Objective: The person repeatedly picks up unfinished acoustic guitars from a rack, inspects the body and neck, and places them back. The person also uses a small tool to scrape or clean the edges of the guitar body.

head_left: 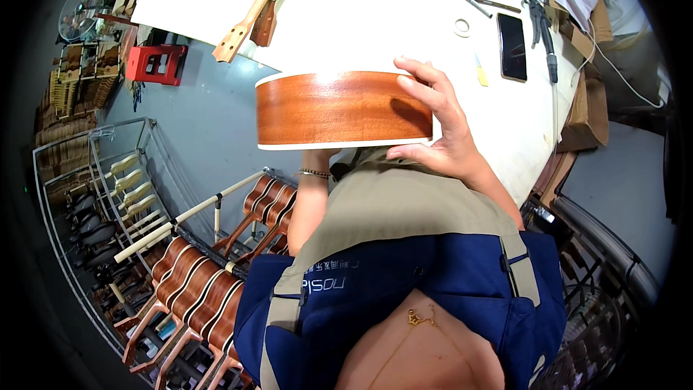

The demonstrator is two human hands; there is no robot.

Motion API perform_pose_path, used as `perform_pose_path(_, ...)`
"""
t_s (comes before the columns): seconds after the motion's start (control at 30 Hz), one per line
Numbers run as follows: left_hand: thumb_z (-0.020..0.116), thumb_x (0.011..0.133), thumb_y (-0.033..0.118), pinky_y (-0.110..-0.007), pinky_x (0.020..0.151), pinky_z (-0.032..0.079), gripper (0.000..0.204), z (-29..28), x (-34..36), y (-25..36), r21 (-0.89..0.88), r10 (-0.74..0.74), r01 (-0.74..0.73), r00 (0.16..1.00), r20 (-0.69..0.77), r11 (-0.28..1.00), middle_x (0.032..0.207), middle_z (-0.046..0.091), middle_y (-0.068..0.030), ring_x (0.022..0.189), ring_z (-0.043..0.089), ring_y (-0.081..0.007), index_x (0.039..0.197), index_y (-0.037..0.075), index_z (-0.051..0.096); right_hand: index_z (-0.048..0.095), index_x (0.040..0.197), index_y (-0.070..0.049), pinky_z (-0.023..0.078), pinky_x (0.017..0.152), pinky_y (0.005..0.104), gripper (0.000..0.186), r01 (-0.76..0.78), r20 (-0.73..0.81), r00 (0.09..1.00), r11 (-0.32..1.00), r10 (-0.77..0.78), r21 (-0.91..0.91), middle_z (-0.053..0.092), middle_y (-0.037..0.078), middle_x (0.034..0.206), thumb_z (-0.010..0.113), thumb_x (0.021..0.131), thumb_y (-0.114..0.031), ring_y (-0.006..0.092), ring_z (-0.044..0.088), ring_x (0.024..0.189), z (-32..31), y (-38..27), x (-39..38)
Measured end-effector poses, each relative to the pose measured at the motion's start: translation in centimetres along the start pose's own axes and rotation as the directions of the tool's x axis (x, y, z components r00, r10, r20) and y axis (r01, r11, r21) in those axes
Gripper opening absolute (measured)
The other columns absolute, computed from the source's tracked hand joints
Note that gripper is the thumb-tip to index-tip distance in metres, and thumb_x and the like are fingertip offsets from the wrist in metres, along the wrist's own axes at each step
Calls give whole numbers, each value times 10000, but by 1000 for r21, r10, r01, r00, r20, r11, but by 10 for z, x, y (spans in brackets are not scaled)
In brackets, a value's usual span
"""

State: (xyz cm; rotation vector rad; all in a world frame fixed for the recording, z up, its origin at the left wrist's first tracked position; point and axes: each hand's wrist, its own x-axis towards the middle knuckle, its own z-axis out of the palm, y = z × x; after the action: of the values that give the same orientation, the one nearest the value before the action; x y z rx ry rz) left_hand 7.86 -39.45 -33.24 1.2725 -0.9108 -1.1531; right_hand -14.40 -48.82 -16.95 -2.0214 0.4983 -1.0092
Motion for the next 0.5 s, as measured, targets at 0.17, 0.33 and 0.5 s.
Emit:
perform_pose_path(0.17, 485, 883, 297, -361, 931, 406, 462, -8, -2, 2, -374, -89, 54, 993, -78, 926, 1246, 466, -114, 1107, 474, -232, 1250, 32, 390, 523, 1180, -145, 217, 1039, 462, 606, -1, 46, 999, 1000, 1, 8, 358, 187, 1310, 755, 639, -287, 352, 327, 1234, -1, -4, 1)
perform_pose_path(0.33, 472, 887, 308, -367, 922, 415, 462, -31, -4, 6, -747, -215, 67, 971, -103, 661, 1243, 467, -124, 1103, 478, -240, 1246, 26, 395, 596, 1130, -253, 191, 1014, 547, 447, -10, -20, 1000, 990, 7, -138, 318, 174, 1343, 676, 698, -335, 377, 275, 1254, -4, 7, -1)
perform_pose_path(0.5, 423, 906, 338, -386, 891, 444, 452, -49, -7, 22, -566, -235, -24, 894, -381, 824, 1200, 496, -157, 1098, 484, -265, 1225, 18, 417, 446, 1288, -188, 144, 1053, 448, 734, -227, -76, 971, 974, 227, 14, 197, 177, 1425, 320, 779, -702, 355, 187, 1309, -22, 42, -20)
